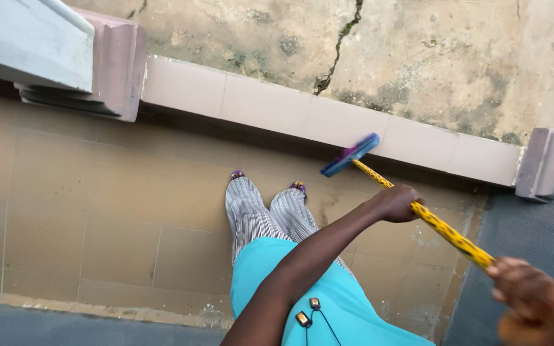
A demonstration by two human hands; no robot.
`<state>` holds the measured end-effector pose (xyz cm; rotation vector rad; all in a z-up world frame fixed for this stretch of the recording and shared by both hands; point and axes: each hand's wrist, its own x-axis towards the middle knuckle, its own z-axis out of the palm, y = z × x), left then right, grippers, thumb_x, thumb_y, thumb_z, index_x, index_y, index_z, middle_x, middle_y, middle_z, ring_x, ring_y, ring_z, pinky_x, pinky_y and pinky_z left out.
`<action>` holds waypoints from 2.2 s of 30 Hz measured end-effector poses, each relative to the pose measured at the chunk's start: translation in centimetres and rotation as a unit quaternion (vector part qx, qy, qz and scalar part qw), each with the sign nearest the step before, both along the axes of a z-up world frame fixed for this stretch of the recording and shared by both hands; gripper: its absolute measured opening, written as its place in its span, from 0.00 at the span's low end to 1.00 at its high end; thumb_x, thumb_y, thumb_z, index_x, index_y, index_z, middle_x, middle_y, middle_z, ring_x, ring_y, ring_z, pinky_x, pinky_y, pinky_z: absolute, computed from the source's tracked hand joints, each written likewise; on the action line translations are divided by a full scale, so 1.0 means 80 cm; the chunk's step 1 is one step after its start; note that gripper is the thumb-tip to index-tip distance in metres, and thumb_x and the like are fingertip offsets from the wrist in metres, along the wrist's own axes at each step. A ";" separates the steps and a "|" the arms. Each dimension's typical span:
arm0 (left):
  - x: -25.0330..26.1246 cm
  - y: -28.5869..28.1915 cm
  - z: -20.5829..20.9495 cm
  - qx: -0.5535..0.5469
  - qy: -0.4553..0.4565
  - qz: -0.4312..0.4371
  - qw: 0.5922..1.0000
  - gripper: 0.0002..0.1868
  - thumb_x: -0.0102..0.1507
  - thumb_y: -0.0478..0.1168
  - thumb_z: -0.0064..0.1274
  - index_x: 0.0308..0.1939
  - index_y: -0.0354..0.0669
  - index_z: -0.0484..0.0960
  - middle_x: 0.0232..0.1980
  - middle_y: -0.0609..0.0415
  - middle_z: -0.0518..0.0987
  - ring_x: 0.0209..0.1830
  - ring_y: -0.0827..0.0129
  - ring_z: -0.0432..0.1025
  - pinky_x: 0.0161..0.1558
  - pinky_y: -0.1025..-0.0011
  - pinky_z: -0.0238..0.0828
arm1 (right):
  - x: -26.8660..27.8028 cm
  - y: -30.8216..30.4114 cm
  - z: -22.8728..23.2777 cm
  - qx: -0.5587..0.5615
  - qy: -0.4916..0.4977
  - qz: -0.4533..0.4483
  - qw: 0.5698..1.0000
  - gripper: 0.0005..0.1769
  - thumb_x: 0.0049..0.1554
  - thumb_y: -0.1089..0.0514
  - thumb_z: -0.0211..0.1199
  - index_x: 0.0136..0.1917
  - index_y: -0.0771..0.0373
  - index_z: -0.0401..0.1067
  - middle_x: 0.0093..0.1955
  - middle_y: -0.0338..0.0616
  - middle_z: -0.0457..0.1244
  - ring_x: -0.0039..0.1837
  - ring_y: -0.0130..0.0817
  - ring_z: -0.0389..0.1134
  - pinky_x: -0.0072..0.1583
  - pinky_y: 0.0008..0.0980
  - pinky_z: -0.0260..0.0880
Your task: The person sweeps a tiled floor using a broom, pushing debris along the length of a balcony and around a pillar.
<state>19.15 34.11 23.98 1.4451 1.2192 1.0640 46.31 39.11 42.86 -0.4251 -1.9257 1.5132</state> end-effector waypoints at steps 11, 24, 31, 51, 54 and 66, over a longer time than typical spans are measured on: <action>-0.301 -0.117 -0.021 -0.054 0.268 0.349 0.896 0.16 0.59 0.44 0.67 0.37 0.41 0.75 0.47 0.44 0.76 0.53 0.48 0.71 0.55 0.56 0.71 | -0.264 -0.113 -0.056 -0.135 0.062 -0.070 0.986 0.24 0.68 0.49 0.55 0.40 0.73 0.67 0.31 0.50 0.61 0.37 0.35 0.64 0.67 0.52 0.67; -0.301 -0.143 -0.142 -0.104 0.236 0.303 0.917 0.14 0.59 0.49 0.65 0.30 0.42 0.84 0.41 0.42 0.82 0.50 0.49 0.74 0.57 0.55 0.69 | -0.364 -0.118 -0.044 -0.238 -0.109 -0.109 0.959 0.21 0.60 0.54 0.39 0.37 0.69 0.66 0.44 0.53 0.65 0.53 0.41 0.68 0.57 0.47 0.67; -0.150 -0.090 -0.039 -0.051 0.166 0.239 0.955 0.04 0.54 0.42 0.59 0.29 0.47 0.84 0.37 0.51 0.85 0.45 0.52 0.79 0.54 0.57 0.75 | -0.275 -0.073 0.024 -0.184 -0.034 -0.100 0.977 0.20 0.64 0.53 0.44 0.37 0.67 0.67 0.42 0.51 0.65 0.53 0.41 0.69 0.61 0.49 0.68; -0.305 -0.328 -0.098 -0.264 0.244 0.524 0.772 0.12 0.53 0.35 0.64 0.35 0.39 0.76 0.42 0.43 0.77 0.54 0.42 0.71 0.46 0.50 0.72 | -0.493 -0.202 -0.079 -0.223 -0.070 0.203 0.951 0.20 0.71 0.56 0.53 0.37 0.63 0.65 0.38 0.47 0.61 0.49 0.38 0.66 0.69 0.52 0.69; -0.294 -0.316 -0.119 -0.186 0.210 0.568 0.774 0.10 0.56 0.35 0.63 0.31 0.40 0.75 0.37 0.45 0.77 0.54 0.42 0.71 0.50 0.49 0.69 | -0.499 -0.209 -0.074 -0.169 -0.101 0.215 0.956 0.21 0.69 0.58 0.49 0.35 0.65 0.64 0.36 0.47 0.61 0.51 0.41 0.67 0.64 0.48 0.67; -0.202 -0.203 -0.150 -0.028 0.048 0.369 0.928 0.12 0.52 0.38 0.67 0.28 0.44 0.76 0.33 0.48 0.80 0.40 0.49 0.75 0.46 0.54 0.71 | -0.414 -0.187 0.000 -0.076 -0.129 -0.012 0.989 0.29 0.76 0.57 0.46 0.32 0.65 0.60 0.28 0.44 0.53 0.35 0.36 0.60 0.59 0.47 0.72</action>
